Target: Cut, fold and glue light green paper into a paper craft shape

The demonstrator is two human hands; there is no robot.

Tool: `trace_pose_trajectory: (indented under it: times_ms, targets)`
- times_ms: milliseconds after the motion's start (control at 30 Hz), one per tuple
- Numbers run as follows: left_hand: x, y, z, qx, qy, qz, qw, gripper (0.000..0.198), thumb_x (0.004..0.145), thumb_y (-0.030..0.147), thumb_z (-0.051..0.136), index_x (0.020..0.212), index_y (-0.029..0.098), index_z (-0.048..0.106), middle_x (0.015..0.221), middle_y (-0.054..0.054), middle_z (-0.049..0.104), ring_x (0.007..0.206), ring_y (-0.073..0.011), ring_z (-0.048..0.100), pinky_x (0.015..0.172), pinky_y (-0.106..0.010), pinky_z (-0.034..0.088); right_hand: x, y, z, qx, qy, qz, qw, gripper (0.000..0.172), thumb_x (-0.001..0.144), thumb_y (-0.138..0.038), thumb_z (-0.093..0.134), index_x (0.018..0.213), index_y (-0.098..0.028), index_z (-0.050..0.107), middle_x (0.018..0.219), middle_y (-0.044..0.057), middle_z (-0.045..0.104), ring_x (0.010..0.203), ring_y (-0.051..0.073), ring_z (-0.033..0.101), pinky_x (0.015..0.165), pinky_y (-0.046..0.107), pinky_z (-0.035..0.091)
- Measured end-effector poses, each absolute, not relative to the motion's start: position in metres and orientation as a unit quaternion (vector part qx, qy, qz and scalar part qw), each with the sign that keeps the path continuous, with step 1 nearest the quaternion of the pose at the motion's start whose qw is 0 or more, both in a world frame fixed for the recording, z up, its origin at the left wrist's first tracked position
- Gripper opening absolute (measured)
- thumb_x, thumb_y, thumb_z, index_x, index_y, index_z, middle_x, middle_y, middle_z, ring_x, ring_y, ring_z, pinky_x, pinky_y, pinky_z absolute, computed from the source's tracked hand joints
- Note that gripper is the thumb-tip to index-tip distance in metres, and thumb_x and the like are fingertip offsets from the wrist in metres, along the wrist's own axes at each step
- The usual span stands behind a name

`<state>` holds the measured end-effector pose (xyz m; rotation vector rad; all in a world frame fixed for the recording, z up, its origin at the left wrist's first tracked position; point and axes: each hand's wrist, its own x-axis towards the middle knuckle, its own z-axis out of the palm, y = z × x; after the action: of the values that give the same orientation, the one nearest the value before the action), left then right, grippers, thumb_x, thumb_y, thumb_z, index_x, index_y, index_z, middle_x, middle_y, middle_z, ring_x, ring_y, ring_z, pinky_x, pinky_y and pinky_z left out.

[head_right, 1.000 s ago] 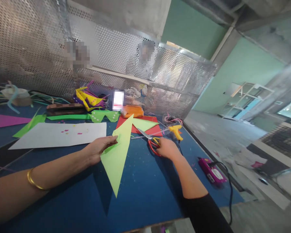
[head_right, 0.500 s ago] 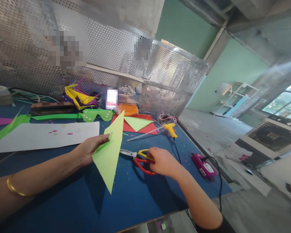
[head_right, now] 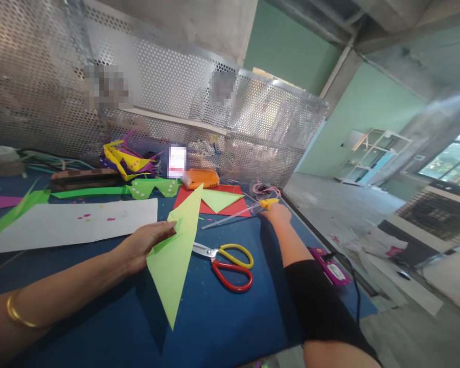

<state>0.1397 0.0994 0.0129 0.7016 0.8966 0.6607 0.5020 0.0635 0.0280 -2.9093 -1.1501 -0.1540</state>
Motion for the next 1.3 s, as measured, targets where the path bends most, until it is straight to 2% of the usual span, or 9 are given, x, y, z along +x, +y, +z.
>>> trace_pose_trajectory:
  times_ms: [167, 333, 433, 700, 800, 933, 1033, 1167, 1300]
  targets:
    - [0.14, 0.099, 0.012, 0.326, 0.411, 0.32, 0.789, 0.017, 0.07, 0.024, 0.076, 0.072, 0.015, 0.062, 0.064, -0.004, 0.067, 0.056, -0.0177, 0.065, 0.05, -0.025, 0.052, 0.496, 0.055, 0.016, -0.927, -0.357, -0.116, 0.017, 0.035, 0.092, -0.034, 0.058, 0.122, -0.016, 0.056, 0.122, 0.009, 0.058, 0.102, 0.022, 0.061, 0.086, 0.043, 0.053]
    - [0.141, 0.099, 0.011, 0.305, 0.414, 0.324, 0.794, 0.015, 0.072, 0.022, 0.074, 0.074, 0.015, 0.062, 0.062, -0.004, 0.066, 0.054, -0.0192, 0.065, 0.05, -0.027, 0.052, 0.491, 0.044, 0.02, -0.915, -0.367, -0.157, 0.054, 0.048, 0.088, -0.043, 0.061, 0.114, -0.002, 0.057, 0.11, 0.023, 0.063, 0.105, 0.031, 0.062, 0.087, 0.039, 0.048]
    - [0.141, 0.098, 0.012, 0.298, 0.411, 0.332, 0.795, 0.015, 0.071, 0.022, 0.075, 0.075, 0.014, 0.062, 0.063, -0.005, 0.067, 0.055, -0.0201, 0.066, 0.05, -0.028, 0.052, 0.489, 0.04, 0.024, -0.908, -0.38, -0.154, 0.084, 0.046, 0.086, -0.044, 0.062, 0.109, -0.004, 0.058, 0.106, 0.024, 0.065, 0.103, 0.033, 0.063, 0.083, 0.037, 0.047]
    - [0.139, 0.097, 0.015, 0.263, 0.403, 0.373, 0.793, 0.014, 0.073, 0.022, 0.071, 0.077, 0.015, 0.06, 0.063, -0.005, 0.068, 0.054, -0.0205, 0.067, 0.054, -0.03, 0.056, 0.482, 0.035, 0.05, -0.886, -0.358, -0.124, 0.267, 0.039, 0.093, -0.039, 0.044, 0.108, -0.005, 0.058, 0.108, 0.028, 0.064, 0.107, 0.039, 0.06, 0.084, 0.045, 0.044]
    - [0.139, 0.098, 0.015, 0.261, 0.399, 0.387, 0.789, 0.017, 0.07, 0.022, 0.073, 0.079, 0.014, 0.061, 0.066, -0.006, 0.069, 0.056, -0.0212, 0.068, 0.054, -0.031, 0.057, 0.478, 0.037, 0.059, -0.847, -0.374, -0.073, 0.371, 0.034, 0.091, -0.037, 0.044, 0.102, -0.009, 0.061, 0.105, 0.025, 0.067, 0.106, 0.036, 0.062, 0.083, 0.042, 0.047]
    - [0.141, 0.095, 0.014, 0.307, 0.393, 0.385, 0.776, 0.019, 0.067, 0.022, 0.077, 0.074, 0.015, 0.061, 0.065, -0.005, 0.068, 0.056, -0.0201, 0.067, 0.051, -0.029, 0.055, 0.458, 0.038, 0.063, -0.744, -0.436, 0.05, 0.504, 0.03, 0.084, -0.041, 0.05, 0.092, -0.015, 0.063, 0.094, 0.014, 0.073, 0.09, 0.028, 0.07, 0.072, 0.035, 0.053]
    - [0.142, 0.091, 0.013, 0.322, 0.397, 0.384, 0.769, 0.021, 0.066, 0.023, 0.079, 0.07, 0.015, 0.06, 0.061, -0.003, 0.066, 0.053, -0.0181, 0.065, 0.048, -0.027, 0.053, 0.43, 0.033, 0.063, -0.655, -0.478, 0.123, 0.572, 0.032, 0.077, -0.045, 0.058, 0.091, -0.017, 0.062, 0.095, 0.011, 0.073, 0.084, 0.026, 0.071, 0.073, 0.036, 0.055]
    - [0.142, 0.088, 0.012, 0.338, 0.399, 0.379, 0.764, 0.024, 0.063, 0.027, 0.082, 0.069, 0.015, 0.062, 0.06, -0.003, 0.065, 0.052, -0.0163, 0.063, 0.046, -0.024, 0.047, 0.389, 0.018, 0.059, -0.539, -0.501, 0.198, 0.647, 0.032, 0.086, -0.05, 0.054, 0.09, -0.019, 0.064, 0.093, 0.008, 0.072, 0.079, 0.022, 0.07, 0.073, 0.035, 0.055]
    - [0.141, 0.088, 0.011, 0.394, 0.394, 0.377, 0.74, 0.027, 0.065, 0.034, 0.081, 0.067, 0.015, 0.063, 0.061, 0.0, 0.064, 0.055, -0.011, 0.06, 0.05, -0.019, 0.043, 0.363, 0.001, 0.048, -0.472, -0.582, 0.266, 0.607, 0.029, 0.091, -0.045, 0.055, 0.101, -0.022, 0.068, 0.101, 0.008, 0.072, 0.085, 0.021, 0.069, 0.073, 0.033, 0.055]
